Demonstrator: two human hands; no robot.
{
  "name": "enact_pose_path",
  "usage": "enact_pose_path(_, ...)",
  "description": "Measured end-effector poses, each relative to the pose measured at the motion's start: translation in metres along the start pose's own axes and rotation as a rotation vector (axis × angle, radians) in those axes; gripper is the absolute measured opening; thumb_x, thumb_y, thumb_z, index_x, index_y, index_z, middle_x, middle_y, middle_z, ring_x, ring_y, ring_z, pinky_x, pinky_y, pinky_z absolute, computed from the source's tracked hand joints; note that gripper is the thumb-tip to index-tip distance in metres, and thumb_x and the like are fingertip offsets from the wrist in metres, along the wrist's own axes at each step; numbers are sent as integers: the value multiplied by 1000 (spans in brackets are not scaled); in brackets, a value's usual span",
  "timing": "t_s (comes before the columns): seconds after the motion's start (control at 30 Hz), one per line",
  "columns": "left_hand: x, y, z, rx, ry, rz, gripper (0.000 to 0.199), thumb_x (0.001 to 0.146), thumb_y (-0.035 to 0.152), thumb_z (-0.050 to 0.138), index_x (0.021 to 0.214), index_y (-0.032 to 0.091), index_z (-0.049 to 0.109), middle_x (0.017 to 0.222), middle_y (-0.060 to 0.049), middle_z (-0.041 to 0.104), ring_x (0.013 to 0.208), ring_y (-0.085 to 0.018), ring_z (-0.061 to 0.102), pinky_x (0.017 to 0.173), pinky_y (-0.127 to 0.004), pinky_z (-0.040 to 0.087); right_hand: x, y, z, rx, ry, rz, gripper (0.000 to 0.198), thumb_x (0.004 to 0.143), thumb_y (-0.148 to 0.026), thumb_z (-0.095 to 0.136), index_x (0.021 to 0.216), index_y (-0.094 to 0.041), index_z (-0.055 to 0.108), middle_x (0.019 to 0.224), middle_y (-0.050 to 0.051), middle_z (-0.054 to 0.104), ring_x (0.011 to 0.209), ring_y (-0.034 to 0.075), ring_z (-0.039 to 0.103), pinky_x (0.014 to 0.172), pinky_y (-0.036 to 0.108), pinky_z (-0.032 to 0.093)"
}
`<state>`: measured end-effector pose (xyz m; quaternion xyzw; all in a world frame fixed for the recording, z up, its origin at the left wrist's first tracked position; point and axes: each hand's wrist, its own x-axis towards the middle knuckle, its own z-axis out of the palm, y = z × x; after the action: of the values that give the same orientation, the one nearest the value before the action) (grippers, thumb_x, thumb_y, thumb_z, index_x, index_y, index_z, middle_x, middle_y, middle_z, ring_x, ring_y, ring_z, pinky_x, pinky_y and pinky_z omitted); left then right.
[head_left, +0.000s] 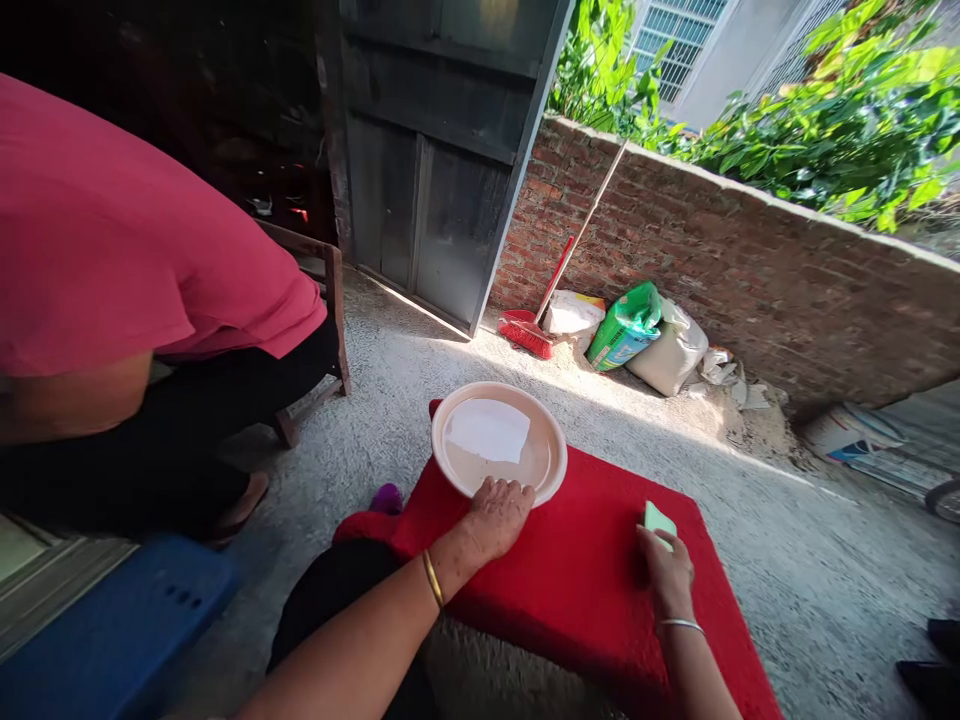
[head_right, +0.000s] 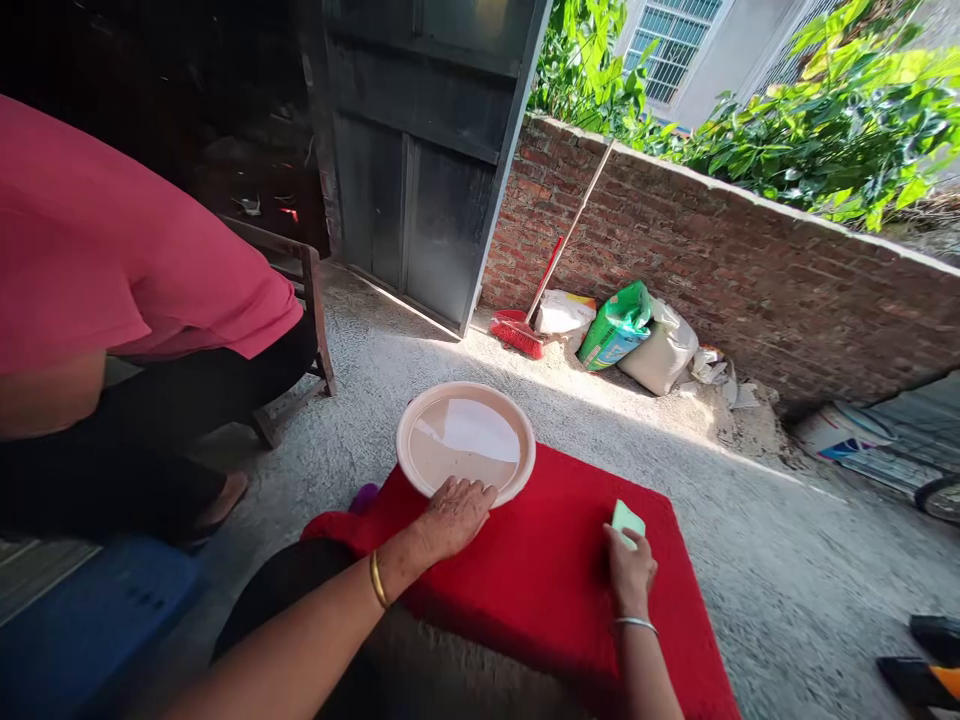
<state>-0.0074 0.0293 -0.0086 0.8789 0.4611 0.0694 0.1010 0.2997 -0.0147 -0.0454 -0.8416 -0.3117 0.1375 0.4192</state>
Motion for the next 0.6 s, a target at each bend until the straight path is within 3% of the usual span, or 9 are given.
enact_pose_path(0.13, 0, -1, 5, 22, -6, 8, 33, 98, 17, 38, 124, 18, 59, 112, -12, 68, 103, -27, 62, 94, -43, 40, -44, -20, 54, 11, -242, -123, 49, 53, -54, 74, 89, -21, 73, 80, 3, 64, 80, 24, 60, 73, 35, 48)
enact_pose_path(0.2, 1, -2, 6, 33, -9, 9, 34, 99, 18, 38, 127, 18, 57, 113, -13, 67, 105, -28, 62, 95, -44, 40, -74, -26, 65, 34, -368, -186, 42, 49, -46, 77, 84, -23, 74, 84, 1, 63, 81, 22, 60, 74, 32, 48)
enact_pose_path(0.3, 1, -1, 7, 43, -6, 3, 30, 99, 19, 39, 122, 19, 59, 110, -12, 68, 104, -27, 63, 93, -42, 41, -111, -29, 49, 81, -659, -267, 34, 50, -37, 75, 82, -23, 75, 87, 0, 61, 80, 19, 59, 72, 29, 48)
enact_pose_path(0.4, 1, -2, 6, 57, -3, -1, 26, 98, 19, 44, 119, 20, 60, 108, -12, 69, 101, -26, 64, 91, -41, 42, -122, -21, 9, 158, -871, -237, 30, 53, -32, 72, 82, -23, 74, 90, 0, 61, 77, 18, 56, 66, 27, 45)
enact_pose_path(0.5, 1, -2, 6, 81, 7, 4, 28, 97, 19, 45, 122, 21, 59, 108, -12, 69, 100, -26, 65, 89, -40, 43, -104, 0, -35, 226, -703, -60, 39, 51, -39, 75, 87, -23, 74, 78, -1, 60, 67, 17, 54, 60, 28, 43)
enact_pose_path(0.6, 1, -3, 6, 98, 16, 5, 29, 98, 19, 44, 122, 21, 60, 107, -12, 69, 99, -26, 65, 88, -40, 44, -67, 40, -76, 255, -294, 167, 59, 47, -52, 78, 97, -21, 72, 63, -1, 59, 59, 19, 53, 56, 31, 43)
